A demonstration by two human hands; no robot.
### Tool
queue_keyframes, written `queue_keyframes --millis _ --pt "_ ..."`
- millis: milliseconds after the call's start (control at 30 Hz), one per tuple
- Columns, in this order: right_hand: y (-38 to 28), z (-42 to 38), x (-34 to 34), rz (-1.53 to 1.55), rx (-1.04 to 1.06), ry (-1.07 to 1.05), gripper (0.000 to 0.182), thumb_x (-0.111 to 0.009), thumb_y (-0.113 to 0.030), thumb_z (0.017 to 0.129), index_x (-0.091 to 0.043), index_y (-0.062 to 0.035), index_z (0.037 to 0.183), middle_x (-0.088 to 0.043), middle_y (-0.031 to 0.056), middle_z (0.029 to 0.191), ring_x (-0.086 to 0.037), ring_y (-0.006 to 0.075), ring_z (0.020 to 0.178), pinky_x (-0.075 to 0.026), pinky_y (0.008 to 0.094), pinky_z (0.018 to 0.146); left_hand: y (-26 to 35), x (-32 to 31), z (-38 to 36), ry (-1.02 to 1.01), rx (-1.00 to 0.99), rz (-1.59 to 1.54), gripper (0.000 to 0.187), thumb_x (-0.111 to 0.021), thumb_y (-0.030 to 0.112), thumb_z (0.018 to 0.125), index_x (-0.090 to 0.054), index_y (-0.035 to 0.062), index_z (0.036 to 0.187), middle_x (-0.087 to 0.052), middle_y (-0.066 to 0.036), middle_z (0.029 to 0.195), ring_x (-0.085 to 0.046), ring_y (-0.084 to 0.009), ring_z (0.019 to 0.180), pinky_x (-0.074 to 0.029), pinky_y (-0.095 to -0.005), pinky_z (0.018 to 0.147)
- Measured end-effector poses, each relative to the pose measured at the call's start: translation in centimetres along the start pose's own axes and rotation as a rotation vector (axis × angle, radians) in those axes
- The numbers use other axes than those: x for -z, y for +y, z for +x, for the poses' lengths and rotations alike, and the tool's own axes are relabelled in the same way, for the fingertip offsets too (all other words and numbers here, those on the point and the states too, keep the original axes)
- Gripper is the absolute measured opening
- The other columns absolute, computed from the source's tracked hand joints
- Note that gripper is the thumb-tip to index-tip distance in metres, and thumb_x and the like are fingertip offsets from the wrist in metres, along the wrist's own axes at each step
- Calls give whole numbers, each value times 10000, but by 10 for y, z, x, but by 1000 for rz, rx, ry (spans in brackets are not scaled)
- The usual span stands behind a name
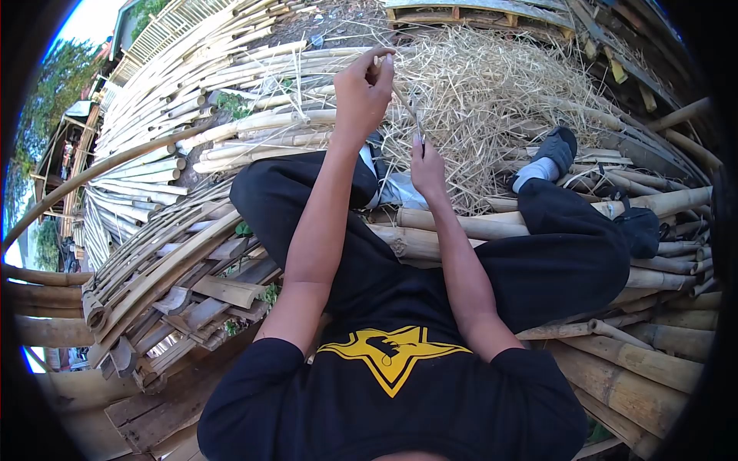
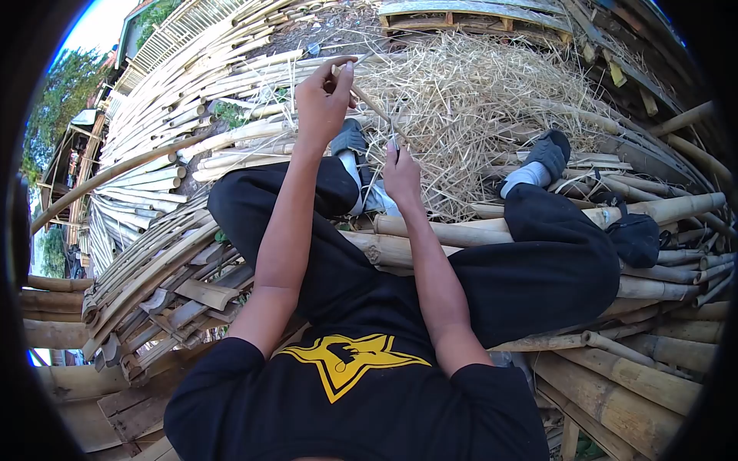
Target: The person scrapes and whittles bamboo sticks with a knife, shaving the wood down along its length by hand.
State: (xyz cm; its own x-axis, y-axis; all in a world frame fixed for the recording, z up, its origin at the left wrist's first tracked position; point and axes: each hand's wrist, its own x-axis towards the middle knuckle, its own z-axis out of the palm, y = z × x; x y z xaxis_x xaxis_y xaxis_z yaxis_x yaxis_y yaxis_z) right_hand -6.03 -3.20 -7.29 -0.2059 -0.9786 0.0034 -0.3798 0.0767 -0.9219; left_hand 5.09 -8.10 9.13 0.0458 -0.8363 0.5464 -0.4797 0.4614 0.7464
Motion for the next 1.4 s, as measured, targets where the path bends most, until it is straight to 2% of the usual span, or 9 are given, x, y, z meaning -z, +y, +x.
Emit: queue_keyframes --millis 167,233,400,600,733,833,1033,1300,1400 --pt "0 1 3 -6 -70 -17 500 -399 -428 966 -591 14 833 -613 197 725 -602 354 718 -440 430 680 14 10 1 -173 139 44 318 -633 314 894 -695 3 869 -653 -53 631 -567 -43 501 -401 -219 468" --pt "0 2 3 22 -66 -23 500 -388 -409 964 -573 39 843 -623 253 744 -603 444 777 -434 513 711 14 12 2 -202 149 81 352 -645 335 885 -696 -11 840 -657 -60 633 -582 -47 518 -413 -212 480" --pt "5 6 5 5 -112 -34 487 -388 -395 963 -577 46 880 -620 270 781 -601 450 793 -437 513 722 12 19 3 -299 158 -157 344 -647 319 887 -695 -17 832 -640 -42 583 -611 -57 562 -447 -196 532" --pt "-24 -5 15 6 -47 -40 452 -384 -364 965 -579 41 920 -614 294 827 -591 463 826 -436 517 737 21 21 1 -187 79 105 301 -630 267 903 -671 -20 821 -613 -43 545 -564 -57 499 -394 -214 471" --pt "-37 -6 26 -36 7 -64 437 -371 -352 971 -584 29 947 -611 299 839 -580 475 836 -428 531 741 25 22 0 -188 34 52 290 -625 254 905 -662 -18 809 -601 -45 530 -538 -52 477 -365 -224 449" --pt "-47 -9 31 14 112 -33 447 -379 -372 974 -563 27 896 -570 260 687 -571 437 695 -415 492 640 20 23 1 -216 27 71 266 -616 238 911 -666 -12 836 -605 -44 537 -542 -51 483 -371 -223 453" --pt "30 9 11 -167 -65 -72 466 -382 -381 971 -567 36 873 -579 267 735 -566 440 741 -419 486 679 12 25 2 -217 32 79 246 -595 219 923 -666 -11 872 -603 -36 554 -577 -58 521 -377 -214 472" --pt "-50 -5 41 5 88 -85 471 -402 -392 968 -536 34 818 -555 229 671 -539 401 658 -409 454 641 -3 24 5 -263 71 -25 246 -575 222 936 -647 -10 894 -606 -36 606 -609 -76 573 -402 -217 504" --pt "2 7 17 -79 61 -61 487 -391 -403 967 -555 35 831 -570 250 700 -554 422 689 -412 471 656 1 31 5 -292 52 77 266 -559 243 944 -641 -5 892 -613 -41 614 -604 -81 571 -407 -225 513"
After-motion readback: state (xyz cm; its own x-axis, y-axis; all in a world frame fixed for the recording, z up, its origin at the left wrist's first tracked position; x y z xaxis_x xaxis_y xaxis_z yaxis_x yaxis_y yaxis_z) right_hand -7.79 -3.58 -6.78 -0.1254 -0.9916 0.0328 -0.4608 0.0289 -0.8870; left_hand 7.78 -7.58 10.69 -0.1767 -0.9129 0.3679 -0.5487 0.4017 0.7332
